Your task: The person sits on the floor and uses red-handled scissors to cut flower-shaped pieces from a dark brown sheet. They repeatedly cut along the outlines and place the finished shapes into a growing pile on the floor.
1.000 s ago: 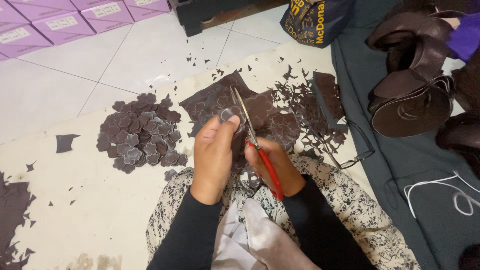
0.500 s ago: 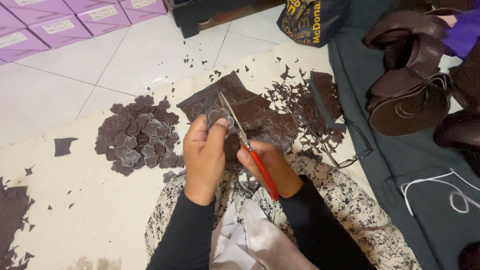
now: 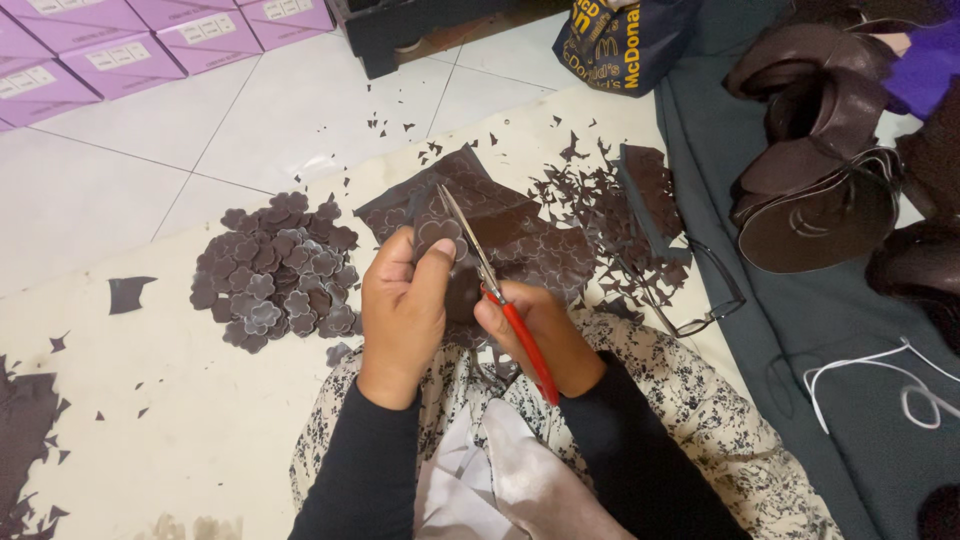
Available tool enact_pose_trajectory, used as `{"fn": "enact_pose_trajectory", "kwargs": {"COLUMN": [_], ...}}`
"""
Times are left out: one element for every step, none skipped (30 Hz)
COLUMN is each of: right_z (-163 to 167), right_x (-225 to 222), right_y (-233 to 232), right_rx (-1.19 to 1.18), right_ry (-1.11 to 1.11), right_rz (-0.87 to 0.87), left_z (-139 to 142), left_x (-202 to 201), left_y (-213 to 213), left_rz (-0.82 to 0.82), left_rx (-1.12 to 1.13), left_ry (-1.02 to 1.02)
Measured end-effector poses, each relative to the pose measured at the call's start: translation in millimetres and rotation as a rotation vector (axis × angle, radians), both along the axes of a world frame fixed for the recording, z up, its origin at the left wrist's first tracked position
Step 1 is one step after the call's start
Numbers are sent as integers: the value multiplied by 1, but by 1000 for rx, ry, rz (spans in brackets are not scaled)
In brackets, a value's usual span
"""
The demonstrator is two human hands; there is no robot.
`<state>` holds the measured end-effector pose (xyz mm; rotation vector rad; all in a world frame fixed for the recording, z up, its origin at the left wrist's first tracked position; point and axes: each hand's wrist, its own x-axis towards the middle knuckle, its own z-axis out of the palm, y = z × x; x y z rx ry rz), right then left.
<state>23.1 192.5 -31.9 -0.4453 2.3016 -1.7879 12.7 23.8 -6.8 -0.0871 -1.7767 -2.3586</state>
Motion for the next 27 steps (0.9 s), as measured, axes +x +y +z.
{"fn": "enact_pose_trajectory", "kwargs": {"right_z": [-1, -1, -1, -1, 0, 1, 2, 4, 6, 7, 9, 10, 11, 11, 10, 10, 9, 9, 8, 7, 6, 5, 4, 3, 1, 0, -1], "right_x": [0, 0, 1, 1, 1, 1, 1, 0, 0, 1, 1, 1, 2, 1, 1, 1, 1, 1, 1, 2, 2, 3, 2, 3, 3, 2, 1], "right_y": [0, 1, 1, 1, 1, 1, 0, -1, -2, -1, 0, 0, -1, -1, -2, -1, -1, 0, 0, 0, 0, 0, 0, -1, -2, -3, -3], "right_rx": [2, 3, 5, 8, 12, 16, 12, 7, 3, -41, -84, -128, -109, -90, -71, -75, -79, -82, -90, -98, -105, -94, -84, -73, -61, -49, -36], "right_ry": [11, 25, 35, 45, 57, 67, 51, 36, 21, -21, -62, -103, -116, -128, -142, -119, -95, -71, -94, -115, -137, -111, -83, -57, -25, 11, 47], "right_rz": [5, 10, 14, 23, 33, 42, 52, 62, 72, 89, 105, 121, 99, 76, 54, 61, 69, 77, 69, 62, 58, 52, 46, 41, 36, 29, 23], "left_z": [-1, -2, -2, -3, -4, -4, -5, -5, -4, -4, -4, -4, -3, -3, -3, -2, -2, -2, -3, -3, -3, -4, -4, -5, -6, -7, -8], "left_x": [0, -1, -2, -2, -3, -3, -4, -4, -3, -2, -1, 0, 1, 0, -1, 0, 0, 0, 0, -1, -1, -2, -2, -2, -2, -3, -4], "left_y": [0, 2, 3, 4, 4, 4, 3, 2, 0, -2, -3, -4, -4, -4, -4, -4, -4, -3, -3, -3, -2, -2, -1, 0, 1, 3, 5], "left_rz": [4, 22, 39, 58, 59, 60, 62, 58, 55, 52, 51, 49, 45, 36, 28, 21, 23, 26, 27, 19, 13, 5, 5, 6, 7, 15, 25], "left_rx": [-1, 34, 69, 103, 101, 98, 96, 46, -4, -55, -69, -84, -99, -79, -60, -41, -28, -15, -2, 14, 30, 46, 68, 90, 112, 154, 196], "left_ry": [4, -4, -15, -26, -26, -28, -28, -20, -11, -4, 0, 3, 5, -2, -10, -19, -23, -25, -27, -10, 6, 20, 21, 21, 19, -2, -22]}}
